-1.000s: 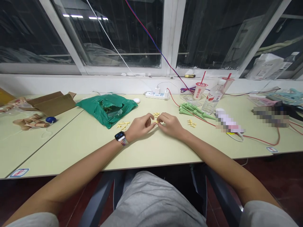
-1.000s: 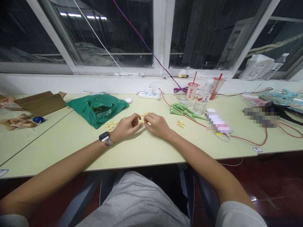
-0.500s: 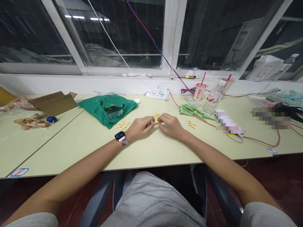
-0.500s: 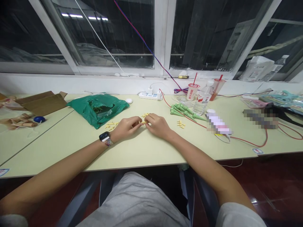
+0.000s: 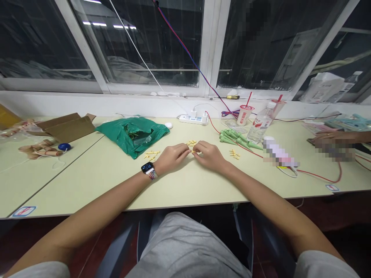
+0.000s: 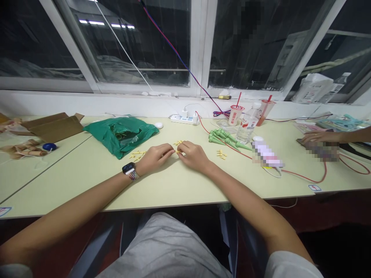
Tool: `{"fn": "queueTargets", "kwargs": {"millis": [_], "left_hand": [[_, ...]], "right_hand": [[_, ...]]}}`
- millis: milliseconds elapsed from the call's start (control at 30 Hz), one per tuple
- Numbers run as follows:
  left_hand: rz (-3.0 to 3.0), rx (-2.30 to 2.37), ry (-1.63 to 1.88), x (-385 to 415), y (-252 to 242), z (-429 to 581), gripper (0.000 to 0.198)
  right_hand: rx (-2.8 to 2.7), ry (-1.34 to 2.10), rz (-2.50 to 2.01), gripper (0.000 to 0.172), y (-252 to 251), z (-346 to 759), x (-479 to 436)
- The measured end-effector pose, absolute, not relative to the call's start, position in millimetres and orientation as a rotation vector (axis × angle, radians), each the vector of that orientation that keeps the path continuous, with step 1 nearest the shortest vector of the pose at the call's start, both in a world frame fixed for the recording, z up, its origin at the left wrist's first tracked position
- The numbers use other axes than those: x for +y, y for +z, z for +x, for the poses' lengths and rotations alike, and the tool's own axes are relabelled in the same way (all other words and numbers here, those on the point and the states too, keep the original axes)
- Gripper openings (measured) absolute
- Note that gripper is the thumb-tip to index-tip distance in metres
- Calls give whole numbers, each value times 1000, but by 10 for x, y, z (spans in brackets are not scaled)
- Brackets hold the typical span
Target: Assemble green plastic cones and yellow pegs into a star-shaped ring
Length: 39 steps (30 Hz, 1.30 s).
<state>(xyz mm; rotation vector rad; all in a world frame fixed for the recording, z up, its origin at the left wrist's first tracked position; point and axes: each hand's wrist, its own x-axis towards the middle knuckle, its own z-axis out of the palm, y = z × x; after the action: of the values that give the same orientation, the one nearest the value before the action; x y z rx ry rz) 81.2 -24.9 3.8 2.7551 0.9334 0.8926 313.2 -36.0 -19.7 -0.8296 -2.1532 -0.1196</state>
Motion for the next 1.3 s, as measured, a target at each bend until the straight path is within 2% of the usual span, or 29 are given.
{"fn": "queueTargets", "kwargs": {"millis": [133,300,533,767,1033,1167,1300], "left_hand": [[2712,1003,889,-236,50,795,40],[2647,994,960,-195,-8,771,32],[2565,960,946,-191,-5,770,35],[2660,870,979,-142,27,719,28],[2660,1208,952,48,121,471,31],[2774,1360,744,164,216,279,23],[2882,1435,566,260,263,127,16]], "right_hand": [[-2156,-115,-849,10,-184,3140,-365],[-2161,-109,-876,9,-186,3157,-353],[-2176,-111,-875,8,-161,3152,-369],[-2158,-141,-953,11,-113,3279,-322],[-2066,-103,-1675,12,135,4126,-88],[-2058,92,-2031,17,235,4463,-79],[-2074,204,-2152,23,256,4530,-96]]}}
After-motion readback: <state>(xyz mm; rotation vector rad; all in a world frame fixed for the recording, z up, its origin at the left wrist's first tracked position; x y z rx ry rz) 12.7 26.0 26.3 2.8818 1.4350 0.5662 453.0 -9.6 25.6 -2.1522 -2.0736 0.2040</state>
